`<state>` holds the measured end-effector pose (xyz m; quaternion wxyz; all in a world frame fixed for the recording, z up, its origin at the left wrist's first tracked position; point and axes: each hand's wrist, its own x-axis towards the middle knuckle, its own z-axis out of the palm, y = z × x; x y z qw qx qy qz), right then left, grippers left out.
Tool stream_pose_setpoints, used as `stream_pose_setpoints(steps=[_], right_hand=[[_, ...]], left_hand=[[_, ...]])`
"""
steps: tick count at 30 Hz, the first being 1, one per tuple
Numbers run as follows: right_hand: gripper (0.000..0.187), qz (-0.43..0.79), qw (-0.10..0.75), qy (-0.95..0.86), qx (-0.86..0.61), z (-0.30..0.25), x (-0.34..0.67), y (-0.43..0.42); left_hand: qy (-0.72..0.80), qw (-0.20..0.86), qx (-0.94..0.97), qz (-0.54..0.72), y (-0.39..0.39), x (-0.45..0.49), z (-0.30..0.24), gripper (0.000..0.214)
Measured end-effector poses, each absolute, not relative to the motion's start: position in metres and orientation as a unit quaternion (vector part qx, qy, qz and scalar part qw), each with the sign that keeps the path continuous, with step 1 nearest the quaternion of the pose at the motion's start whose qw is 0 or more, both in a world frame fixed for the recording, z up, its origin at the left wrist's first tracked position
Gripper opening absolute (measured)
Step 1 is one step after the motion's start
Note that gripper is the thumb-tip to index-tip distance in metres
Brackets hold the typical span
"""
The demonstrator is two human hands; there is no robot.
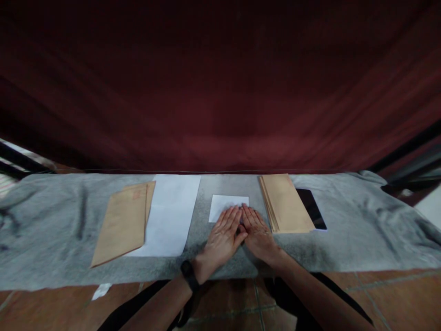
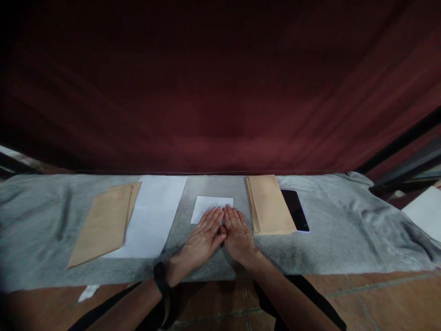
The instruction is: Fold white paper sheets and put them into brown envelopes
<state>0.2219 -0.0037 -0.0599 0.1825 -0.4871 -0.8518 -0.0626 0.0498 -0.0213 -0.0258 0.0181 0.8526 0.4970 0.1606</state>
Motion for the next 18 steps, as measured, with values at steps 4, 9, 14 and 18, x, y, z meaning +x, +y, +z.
stream_pose_setpoints(steps=[4,9,14,18], right_hand=[[0.055,-0.069,0.186,-0.850,-0.488,-0.064,0.222,-0.004],[0.059,-0.064,0.168,-0.852,-0.491,-0.065,0.223,-0.003],[0.057,-0.055,0.165,-0.840,-0.514,-0.061,0.224,-0.003],[0.058,-0.056,0.167,-0.836,-0.519,-0.057,0.226,-0.004]], left_hand=[[0.495,0.034,0.856,0.142,-0.028,0.053,-0.031,0.072],[0.508,0.012,0.849,0.141,-0.025,0.044,-0.036,0.075],[0.538,-0.009,0.833,0.128,-0.026,0.033,-0.038,0.076],[0.551,-0.016,0.825,0.125,-0.028,0.025,-0.038,0.078]])
